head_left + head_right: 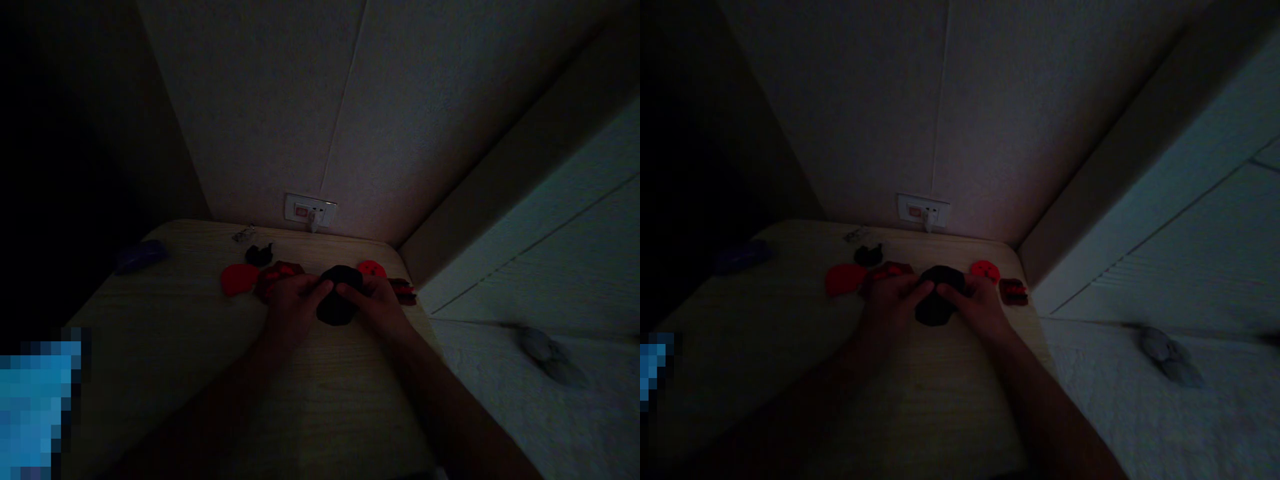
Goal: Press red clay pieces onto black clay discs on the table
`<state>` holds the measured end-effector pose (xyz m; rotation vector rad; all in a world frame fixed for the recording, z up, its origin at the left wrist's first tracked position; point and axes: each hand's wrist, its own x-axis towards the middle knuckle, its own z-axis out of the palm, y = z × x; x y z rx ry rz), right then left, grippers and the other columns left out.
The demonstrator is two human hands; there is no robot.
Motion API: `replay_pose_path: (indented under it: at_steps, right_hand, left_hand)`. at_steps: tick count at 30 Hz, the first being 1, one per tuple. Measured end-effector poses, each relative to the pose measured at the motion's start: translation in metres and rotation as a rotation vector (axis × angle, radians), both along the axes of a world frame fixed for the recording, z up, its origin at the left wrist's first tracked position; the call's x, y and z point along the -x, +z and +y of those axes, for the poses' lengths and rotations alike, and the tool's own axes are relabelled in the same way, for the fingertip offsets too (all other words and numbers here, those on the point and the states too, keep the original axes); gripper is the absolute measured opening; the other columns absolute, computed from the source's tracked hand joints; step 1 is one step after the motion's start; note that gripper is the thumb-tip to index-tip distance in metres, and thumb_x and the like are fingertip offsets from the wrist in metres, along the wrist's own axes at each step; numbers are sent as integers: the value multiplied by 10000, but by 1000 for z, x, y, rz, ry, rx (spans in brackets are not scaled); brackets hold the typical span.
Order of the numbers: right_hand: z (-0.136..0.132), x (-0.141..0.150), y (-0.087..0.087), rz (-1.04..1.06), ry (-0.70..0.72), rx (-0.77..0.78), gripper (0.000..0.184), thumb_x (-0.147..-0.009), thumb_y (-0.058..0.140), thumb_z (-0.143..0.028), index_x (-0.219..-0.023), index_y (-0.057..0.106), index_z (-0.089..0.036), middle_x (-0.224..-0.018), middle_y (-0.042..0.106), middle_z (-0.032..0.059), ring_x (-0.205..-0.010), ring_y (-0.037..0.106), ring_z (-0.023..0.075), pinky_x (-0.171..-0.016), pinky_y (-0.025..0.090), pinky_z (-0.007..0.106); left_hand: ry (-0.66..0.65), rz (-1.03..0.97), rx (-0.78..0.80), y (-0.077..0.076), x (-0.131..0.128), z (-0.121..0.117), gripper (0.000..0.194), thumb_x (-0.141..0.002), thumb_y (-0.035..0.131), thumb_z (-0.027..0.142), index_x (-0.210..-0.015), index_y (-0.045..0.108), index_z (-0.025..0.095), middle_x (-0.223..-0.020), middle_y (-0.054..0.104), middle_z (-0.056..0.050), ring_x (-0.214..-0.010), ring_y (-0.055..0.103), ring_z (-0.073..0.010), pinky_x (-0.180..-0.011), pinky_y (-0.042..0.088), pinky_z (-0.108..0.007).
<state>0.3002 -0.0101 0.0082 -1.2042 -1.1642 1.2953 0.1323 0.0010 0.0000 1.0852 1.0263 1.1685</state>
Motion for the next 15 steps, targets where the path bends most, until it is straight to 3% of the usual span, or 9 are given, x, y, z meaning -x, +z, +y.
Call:
replay_pose_path:
  at_steps: [9,15]
  right_hand:
    - [1,-7,-6,-29,-2,9,308,-688,904,-440,-745,785,-162,-705,761,33,-579,668,153,-576,560,277]
    - [1,-4,-2,-50,1,29,364,-676,903,-489,-783,789,-161,-707,757,32,-593,661,149,-585,549,272]
  left_hand:
    - [-5,8,-8,0,-2,-2,279,-778,745,437,-775,764,158,-706,726,-33,-655,650,-165,-591,493,-250]
    - [66,26,0,-6,2,1,275,-772,765,430,-805,795,159,-668,712,-17,-610,625,-145,-556,477,-237]
